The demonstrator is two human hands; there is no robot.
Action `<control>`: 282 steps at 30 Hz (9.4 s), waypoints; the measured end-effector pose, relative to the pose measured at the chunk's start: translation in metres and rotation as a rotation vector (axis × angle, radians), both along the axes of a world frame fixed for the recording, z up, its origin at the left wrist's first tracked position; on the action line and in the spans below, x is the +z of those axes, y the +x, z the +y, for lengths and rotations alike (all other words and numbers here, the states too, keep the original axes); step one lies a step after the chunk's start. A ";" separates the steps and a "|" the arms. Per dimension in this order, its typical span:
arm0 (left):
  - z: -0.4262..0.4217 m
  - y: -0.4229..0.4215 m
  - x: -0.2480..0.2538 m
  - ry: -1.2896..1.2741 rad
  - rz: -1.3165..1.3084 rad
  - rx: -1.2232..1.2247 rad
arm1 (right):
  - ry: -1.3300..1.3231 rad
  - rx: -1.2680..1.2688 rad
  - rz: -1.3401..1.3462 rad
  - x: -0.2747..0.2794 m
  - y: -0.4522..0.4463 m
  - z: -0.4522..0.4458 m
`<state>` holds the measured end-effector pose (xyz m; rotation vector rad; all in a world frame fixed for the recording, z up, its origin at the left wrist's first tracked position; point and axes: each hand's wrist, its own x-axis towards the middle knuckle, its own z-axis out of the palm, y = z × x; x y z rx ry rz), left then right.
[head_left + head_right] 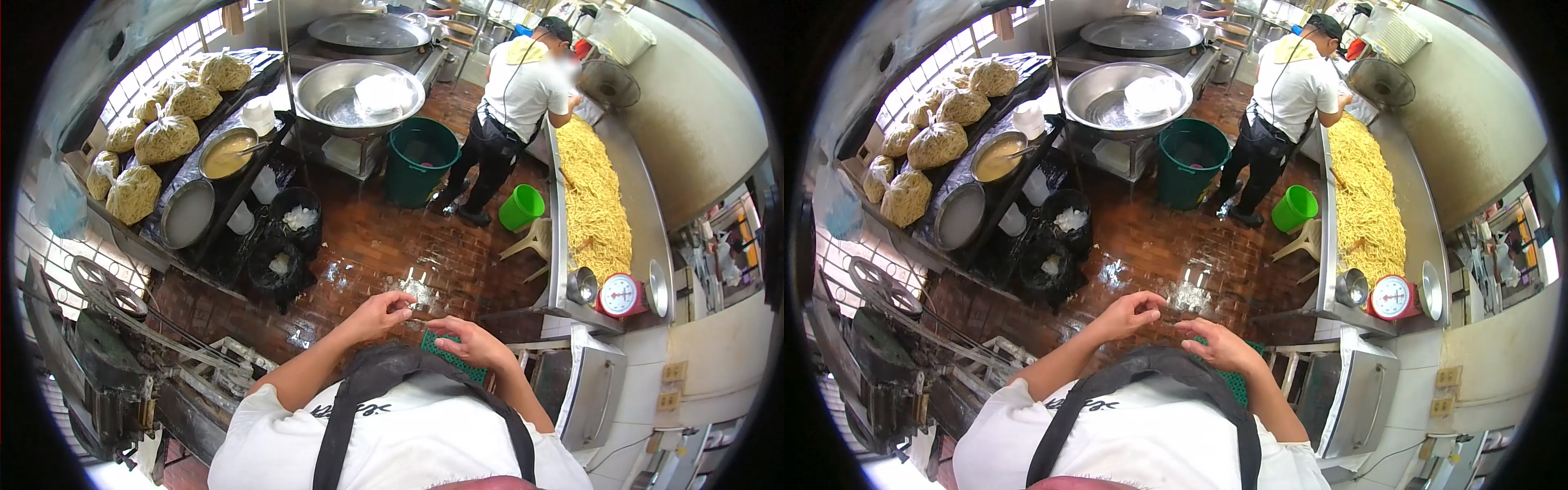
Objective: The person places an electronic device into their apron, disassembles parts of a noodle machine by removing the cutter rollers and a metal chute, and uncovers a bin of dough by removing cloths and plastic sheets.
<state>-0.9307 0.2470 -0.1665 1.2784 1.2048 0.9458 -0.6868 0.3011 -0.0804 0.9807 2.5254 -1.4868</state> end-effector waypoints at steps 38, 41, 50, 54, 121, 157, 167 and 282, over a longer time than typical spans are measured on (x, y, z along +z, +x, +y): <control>-0.045 -0.009 -0.006 -0.038 -0.014 0.042 | -0.057 0.027 0.042 -0.014 -0.017 -0.034; -0.046 -0.010 -0.005 -0.021 -0.008 0.046 | -0.046 0.034 0.033 -0.009 -0.020 -0.034; -0.050 -0.012 -0.004 -0.023 0.001 0.050 | -0.049 0.065 0.033 -0.004 -0.024 -0.038; -0.053 -0.015 -0.004 -0.032 0.018 0.068 | -0.050 0.075 0.013 -0.002 -0.029 -0.037; -0.043 0.013 -0.015 -0.063 0.053 -0.029 | -0.048 0.054 0.031 -0.018 -0.012 -0.038; -0.030 0.025 -0.009 -0.055 0.045 -0.044 | -0.074 0.035 0.078 -0.022 0.000 -0.025; -0.028 0.028 -0.016 -0.067 0.051 -0.051 | -0.051 0.063 0.062 -0.020 0.001 -0.021; -1.256 0.087 -0.019 -0.310 0.107 1.170 | -0.391 0.818 0.172 -0.136 -0.073 -1.019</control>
